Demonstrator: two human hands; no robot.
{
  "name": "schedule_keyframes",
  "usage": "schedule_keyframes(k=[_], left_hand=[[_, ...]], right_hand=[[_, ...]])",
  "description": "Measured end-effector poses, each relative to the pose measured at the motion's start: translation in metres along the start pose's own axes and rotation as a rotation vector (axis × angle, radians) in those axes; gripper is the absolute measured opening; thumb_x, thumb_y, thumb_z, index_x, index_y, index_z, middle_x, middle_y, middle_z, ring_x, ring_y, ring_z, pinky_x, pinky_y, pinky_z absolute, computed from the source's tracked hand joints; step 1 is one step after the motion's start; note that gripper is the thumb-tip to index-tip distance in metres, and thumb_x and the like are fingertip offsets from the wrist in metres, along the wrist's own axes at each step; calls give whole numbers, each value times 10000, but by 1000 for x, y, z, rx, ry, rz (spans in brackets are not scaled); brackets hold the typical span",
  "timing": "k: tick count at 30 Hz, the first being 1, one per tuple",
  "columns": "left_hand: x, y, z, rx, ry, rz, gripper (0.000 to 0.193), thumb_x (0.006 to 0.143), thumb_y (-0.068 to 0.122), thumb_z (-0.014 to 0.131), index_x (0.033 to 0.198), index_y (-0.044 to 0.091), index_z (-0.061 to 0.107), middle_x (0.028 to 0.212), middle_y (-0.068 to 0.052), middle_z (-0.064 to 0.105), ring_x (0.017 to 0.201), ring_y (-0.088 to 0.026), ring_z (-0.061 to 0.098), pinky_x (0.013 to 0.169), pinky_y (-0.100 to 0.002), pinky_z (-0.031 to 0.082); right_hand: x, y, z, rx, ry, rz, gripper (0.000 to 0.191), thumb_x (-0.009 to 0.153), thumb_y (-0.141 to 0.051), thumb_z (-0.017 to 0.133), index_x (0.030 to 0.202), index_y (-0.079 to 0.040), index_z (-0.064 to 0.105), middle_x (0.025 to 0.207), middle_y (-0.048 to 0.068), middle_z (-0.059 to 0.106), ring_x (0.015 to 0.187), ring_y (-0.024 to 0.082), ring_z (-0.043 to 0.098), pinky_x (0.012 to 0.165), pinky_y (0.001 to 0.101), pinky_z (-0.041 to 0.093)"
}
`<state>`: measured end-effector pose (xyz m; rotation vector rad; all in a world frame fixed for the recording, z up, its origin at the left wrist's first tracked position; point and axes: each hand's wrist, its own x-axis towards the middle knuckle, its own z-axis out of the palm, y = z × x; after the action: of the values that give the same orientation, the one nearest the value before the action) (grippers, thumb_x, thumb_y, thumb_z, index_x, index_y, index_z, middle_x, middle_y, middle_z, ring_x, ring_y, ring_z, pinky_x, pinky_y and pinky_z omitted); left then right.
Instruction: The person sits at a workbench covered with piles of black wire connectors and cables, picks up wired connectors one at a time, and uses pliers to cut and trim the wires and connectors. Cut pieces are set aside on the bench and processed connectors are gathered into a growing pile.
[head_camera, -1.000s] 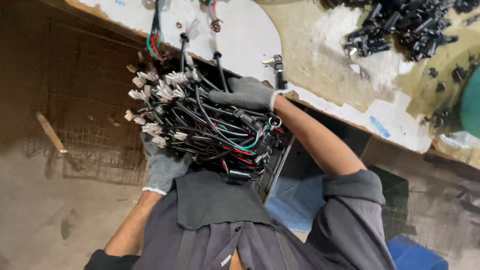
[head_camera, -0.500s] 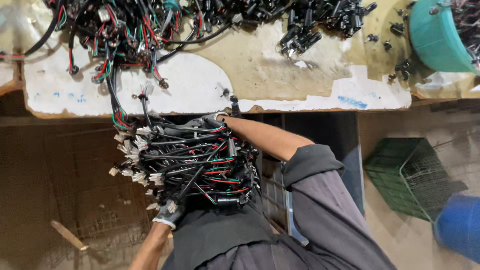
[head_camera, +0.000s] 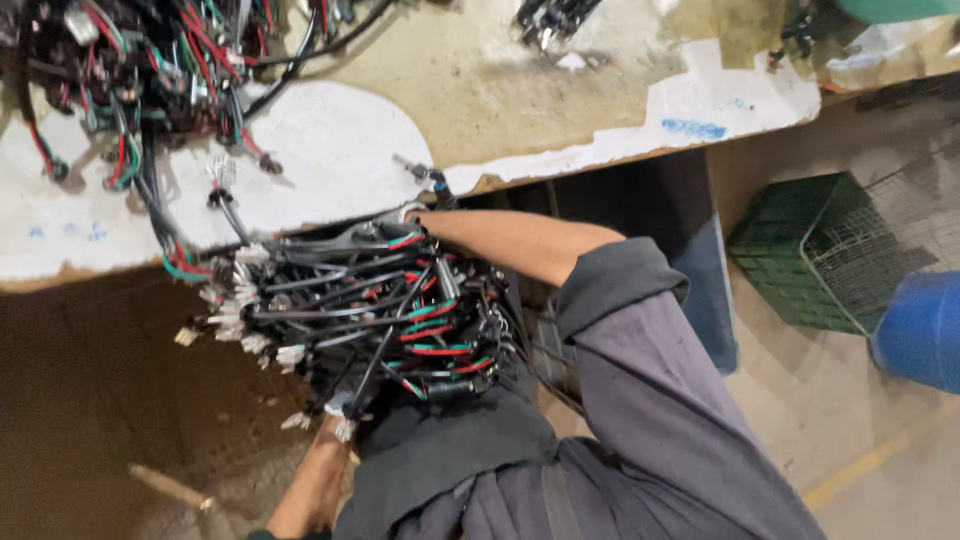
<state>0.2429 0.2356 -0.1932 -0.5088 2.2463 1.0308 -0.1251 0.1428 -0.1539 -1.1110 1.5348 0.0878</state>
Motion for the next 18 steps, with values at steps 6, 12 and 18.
schedule_keyframes(k=[6, 12, 18], left_hand=[[15, 4, 21, 10, -42, 54, 437, 914, 325, 568, 1325, 187, 625, 1344, -123, 629, 1259, -354, 575, 1051, -493, 441], [53, 41, 38, -20, -11, 143, 429, 912, 327, 575, 1310, 178, 631, 1323, -126, 638, 1243, -355, 585, 1036, -492, 450], [20, 42, 57, 27, -104, 97, 421, 909, 329, 583, 1295, 169, 638, 1303, -129, 646, 1226, -356, 594, 1021, -491, 459]], right_hand=[[1, 18, 1, -19, -1, 47, 964, 806, -876, 465, 1126, -4, 724, 1162, 235, 693, 1062, 353, 658, 983, 464, 469], [0, 40, 13, -62, -8, 76, 942, 812, -860, 479, 1144, -10, 716, 1179, 230, 687, 1076, 356, 654, 988, 470, 466], [-25, 52, 26, -81, -32, 58, 921, 818, -843, 493, 1162, -17, 708, 1195, 225, 681, 1091, 360, 649, 993, 476, 463]])
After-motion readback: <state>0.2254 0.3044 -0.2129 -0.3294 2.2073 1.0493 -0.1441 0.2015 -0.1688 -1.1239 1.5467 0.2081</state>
